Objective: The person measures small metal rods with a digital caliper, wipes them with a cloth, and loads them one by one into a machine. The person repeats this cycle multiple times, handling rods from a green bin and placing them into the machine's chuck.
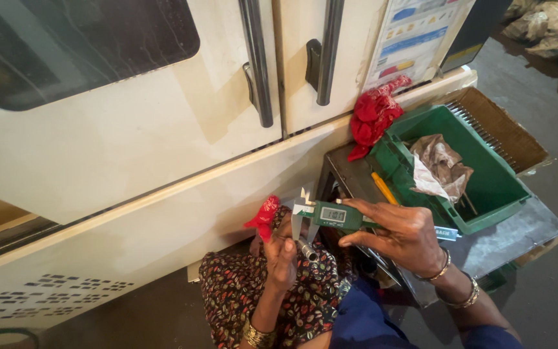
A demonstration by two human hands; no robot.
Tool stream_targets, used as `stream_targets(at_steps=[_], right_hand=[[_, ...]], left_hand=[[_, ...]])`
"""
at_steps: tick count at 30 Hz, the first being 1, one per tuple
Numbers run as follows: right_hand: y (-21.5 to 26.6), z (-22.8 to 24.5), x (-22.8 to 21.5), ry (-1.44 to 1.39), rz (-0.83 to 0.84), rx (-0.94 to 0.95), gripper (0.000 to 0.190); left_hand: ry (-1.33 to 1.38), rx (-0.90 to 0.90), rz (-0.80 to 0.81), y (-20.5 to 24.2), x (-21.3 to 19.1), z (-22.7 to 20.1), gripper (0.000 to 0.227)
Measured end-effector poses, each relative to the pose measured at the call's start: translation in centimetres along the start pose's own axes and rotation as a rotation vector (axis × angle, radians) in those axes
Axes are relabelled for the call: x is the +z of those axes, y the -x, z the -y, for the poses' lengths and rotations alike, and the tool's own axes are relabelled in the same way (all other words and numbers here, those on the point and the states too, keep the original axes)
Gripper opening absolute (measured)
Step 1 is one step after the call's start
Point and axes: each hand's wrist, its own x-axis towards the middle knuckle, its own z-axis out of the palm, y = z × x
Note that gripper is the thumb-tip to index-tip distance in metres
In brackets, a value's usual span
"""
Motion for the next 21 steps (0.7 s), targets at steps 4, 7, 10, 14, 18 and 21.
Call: stream_targets(at_steps=[4,7,10,14,18,21], right_hand=[[0.0,-0.2,0.0,-0.012,-0.014,-0.030,0.059],[0.0,-0.5,0.2,-0.035,0.006,0.005,0.059],[-0.1,-0.9,0.7,-0.065,0.068,0.180,0.058],[-0.1,-1.4,1.2,-0.077,0.071,0.266,0.055],[0.1,-1.8,1.3,-0.136,0.051,0.266,0.053],[0.2,-2.2,1.4,-0.099,0.069,0.287,0.052]], left_hand=[[-0.029,-0.004,0.022,0.1,-0.3,0.2,0.048],[-0.046,0.007,0.040,0.2,-0.6,0.8,0.047],[-0.046,-0.027,0.018,0.6,-0.9,1.6,0.044],[-0.096,-0.033,-0.017,0.8,-1.0,2.2,0.044],[-0.058,-0.061,0.000,0.4,-0.6,2.3,0.043],[-0.071,-0.008,0.021,0.1,-0.3,2.2,0.046]])
